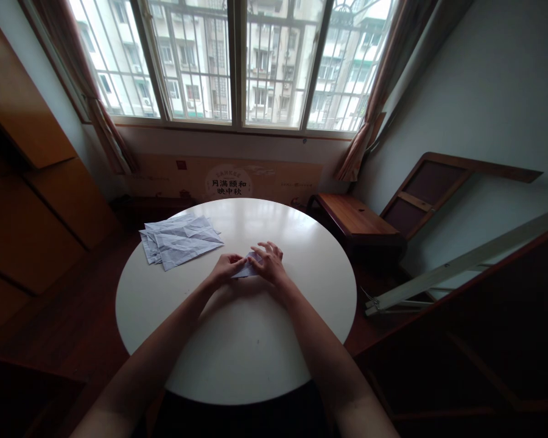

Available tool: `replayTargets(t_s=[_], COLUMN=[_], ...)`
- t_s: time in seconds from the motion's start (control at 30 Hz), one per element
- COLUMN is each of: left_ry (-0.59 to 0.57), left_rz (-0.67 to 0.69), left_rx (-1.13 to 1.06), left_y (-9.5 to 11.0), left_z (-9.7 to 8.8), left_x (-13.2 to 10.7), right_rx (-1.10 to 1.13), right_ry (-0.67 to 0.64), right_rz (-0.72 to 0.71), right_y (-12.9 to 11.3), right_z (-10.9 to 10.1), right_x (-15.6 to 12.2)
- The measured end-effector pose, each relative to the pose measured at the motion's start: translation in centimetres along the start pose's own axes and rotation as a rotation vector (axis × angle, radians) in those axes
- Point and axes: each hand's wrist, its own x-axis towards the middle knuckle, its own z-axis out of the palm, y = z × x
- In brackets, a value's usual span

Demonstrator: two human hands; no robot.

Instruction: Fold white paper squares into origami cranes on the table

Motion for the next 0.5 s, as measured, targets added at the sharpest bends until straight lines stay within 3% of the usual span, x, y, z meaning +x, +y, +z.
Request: replayTargets(t_s=[0.1,0.2,0.37,0.5], left_ry=[-0.128,-0.169,-0.148,-0.008], left_rz=[0.031,0.002,0.068,0.352], left_rx=[0.047,0.083,0.159,0.553], left_y=[0.1,0.01,-0.29,0.15], left_z=[-0.13,-0.18,-0.02,0.2], left_x=[-0.22,-0.19,0.08,-0.52], right_rx=[0.003,-0.01,-0.057,-0.103], right_ry=[-0.055,-0.116,-0.126,-0.084], right_rz=[0.021,0.068,0.075,0.112], right_y=[0.15,0.27,0.21,0.2], right_z=[0.27,0.35,0.36,0.64], right_x=[0.01,0.05,-0.03,-0.29])
